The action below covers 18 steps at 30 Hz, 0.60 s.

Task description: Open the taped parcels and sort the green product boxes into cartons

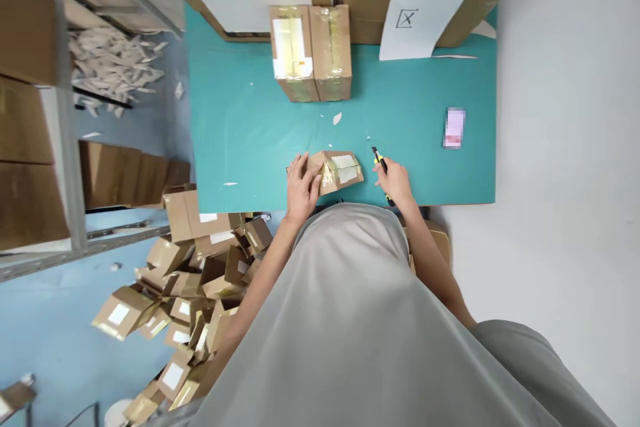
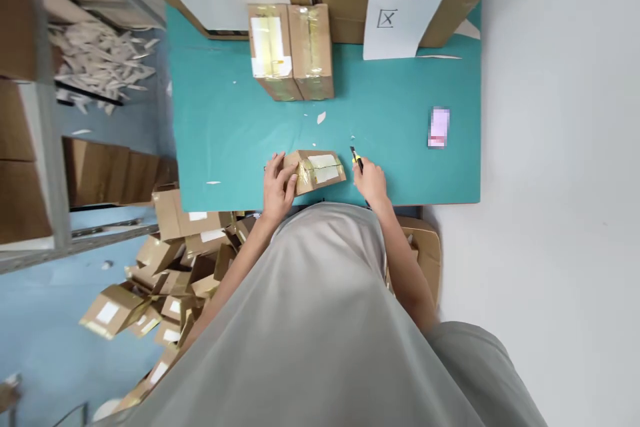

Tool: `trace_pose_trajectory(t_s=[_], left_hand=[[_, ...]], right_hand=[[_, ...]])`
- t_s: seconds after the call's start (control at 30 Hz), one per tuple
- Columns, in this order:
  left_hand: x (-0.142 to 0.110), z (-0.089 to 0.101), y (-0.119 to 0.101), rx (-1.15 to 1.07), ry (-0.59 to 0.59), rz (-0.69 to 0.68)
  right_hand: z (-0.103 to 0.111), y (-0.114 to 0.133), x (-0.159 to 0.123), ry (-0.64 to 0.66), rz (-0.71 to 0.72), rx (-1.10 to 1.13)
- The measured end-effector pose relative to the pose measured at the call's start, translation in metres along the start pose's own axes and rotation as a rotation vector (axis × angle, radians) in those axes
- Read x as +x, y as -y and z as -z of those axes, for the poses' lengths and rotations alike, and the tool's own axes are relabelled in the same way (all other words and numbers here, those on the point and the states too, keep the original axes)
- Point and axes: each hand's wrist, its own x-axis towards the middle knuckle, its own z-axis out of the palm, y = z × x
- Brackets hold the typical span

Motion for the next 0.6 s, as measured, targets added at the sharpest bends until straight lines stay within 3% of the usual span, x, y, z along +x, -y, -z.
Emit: trace_pose_trajectory(t_s=[0.13,0.27,0.43,0.6], left_hand=[[-0.021,0.019,0.012,0.007,-0.046,0.072],[-0.037,0.028,0.015,-0.015,-0.124,0.163],[-0.043,0.028,0.003,-0.011,-0.178,0.260],[-0.023,0.029,-0.012,-0.019,-0.166,0.256]], right_hand=[[-0.045,-0.014,0.048,0.061,-0.018,0.216],[-0.073,-0.011,0.059,0.186,-0.029,0.429],[-0.076,-0.007,0.051,0.230,0.018,0.551],[-0.068,-0.004,0.040,0.212,-0.003,0.546]])
